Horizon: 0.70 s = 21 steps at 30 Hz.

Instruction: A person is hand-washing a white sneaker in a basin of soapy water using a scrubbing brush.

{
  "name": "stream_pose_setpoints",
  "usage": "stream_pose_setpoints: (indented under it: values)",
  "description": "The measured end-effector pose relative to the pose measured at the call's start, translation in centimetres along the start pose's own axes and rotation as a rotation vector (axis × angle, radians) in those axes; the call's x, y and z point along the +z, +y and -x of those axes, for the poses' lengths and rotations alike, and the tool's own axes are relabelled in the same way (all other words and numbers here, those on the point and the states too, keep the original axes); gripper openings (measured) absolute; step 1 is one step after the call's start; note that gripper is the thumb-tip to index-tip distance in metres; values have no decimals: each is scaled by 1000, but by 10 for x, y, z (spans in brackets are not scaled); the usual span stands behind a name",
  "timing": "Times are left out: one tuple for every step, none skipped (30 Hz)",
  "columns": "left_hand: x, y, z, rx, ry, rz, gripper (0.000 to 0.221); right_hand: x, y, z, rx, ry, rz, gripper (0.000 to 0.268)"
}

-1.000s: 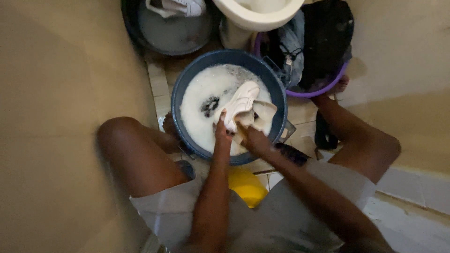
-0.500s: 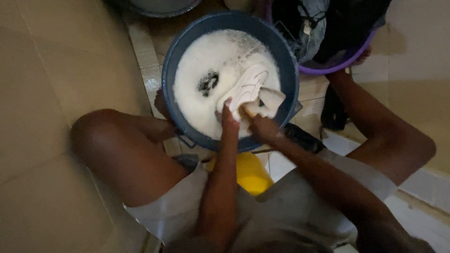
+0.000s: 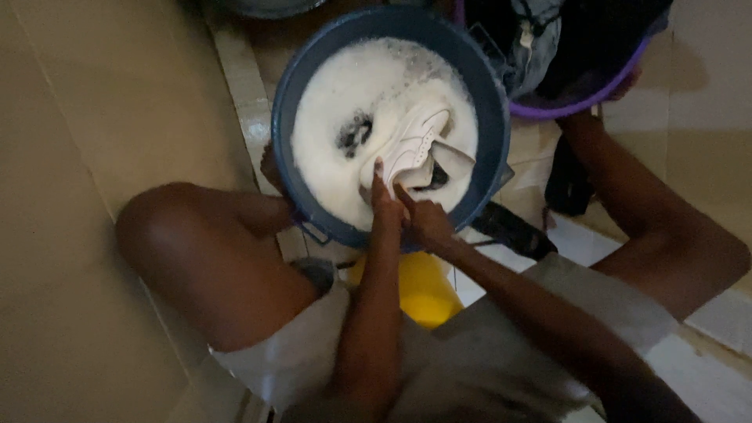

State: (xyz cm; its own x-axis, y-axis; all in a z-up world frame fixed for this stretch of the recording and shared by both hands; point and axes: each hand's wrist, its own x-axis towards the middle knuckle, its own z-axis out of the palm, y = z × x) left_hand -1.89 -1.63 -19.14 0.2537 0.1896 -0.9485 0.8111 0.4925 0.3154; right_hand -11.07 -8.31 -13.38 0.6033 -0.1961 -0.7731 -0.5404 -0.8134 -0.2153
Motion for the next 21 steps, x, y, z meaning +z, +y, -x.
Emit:
stream_pose_setpoints:
  values:
    - [4, -20, -40, -37, -123, 100, 95, -31, -22, 25, 8, -24, -160, 55]
    - [-1, -45, -77, -82, -234, 192, 71, -56, -42, 56, 22, -64, -325, 69]
    - [-14, -48, -79, -83, -228, 188, 71, -49, -25, 31, 23, -69, -329, 69]
    - [-29, -53, -80, 467, -421, -317, 82, -40, -8, 7, -17, -3, -430, 68]
    - [-44, -57, -81, 1013, -598, -832, 98, -30, 9, -16, -58, 65, -529, 66]
    - [-43, -32, -44, 1018, -605, -832, 98, -32, 2, -8, -57, 73, -531, 66]
    - [-41, -7, -7, 793, -674, -824, 76, -35, -6, 1, -35, 51, -561, 67]
    - [-38, 22, 30, 570, -734, -811, 60, -40, -17, 7, -18, 28, -591, 69]
    - [-21, 22, 32, 578, -737, -811, 60, -50, -25, 15, -22, 35, -592, 69]
    - [-15, 11, 39, 321, -453, -436, 85, -52, -28, 33, 30, -8, -599, 72]
    - [-10, -1, 47, 70, -162, -63, 118, -55, -31, 52, 83, -49, -605, 75]
    - [3, 2, 45, 84, -184, -63, 118, -50, -22, 30, 73, -25, -609, 75]
    - [17, 4, 44, 85, -180, -81, 118, -48, -12, 7, 54, 20, -672, 57]
    - [21, -1, 46, 67, -166, -116, 118, -37, 0, -5, 57, 53, -742, 44]
    - [11, 1, 57, 63, -176, -130, 118, -31, -4, 6, 68, 64, -752, 44]
    - [5, 7, 64, 126, -218, -74, 97, -29, -9, 11, 79, 32, -679, 54]
    - [-3, 14, 72, 190, -260, -17, 76, -26, -16, 16, 91, 1, -606, 67]
    - [-6, 9, 62, 189, -243, 1, 76, -38, -22, 24, 82, -15, -589, 67]
    - [-10, 4, 53, 156, -273, 23, 73, -51, -27, 34, 230, -62, -662, 65]
    - [-5, 6, 40, 134, -332, 19, 71, -67, -35, 36, 382, -80, -762, 64]
    - [-3, -2, 33, 143, -344, 12, 71, -31, -4, -8, 377, -68, -773, 64]
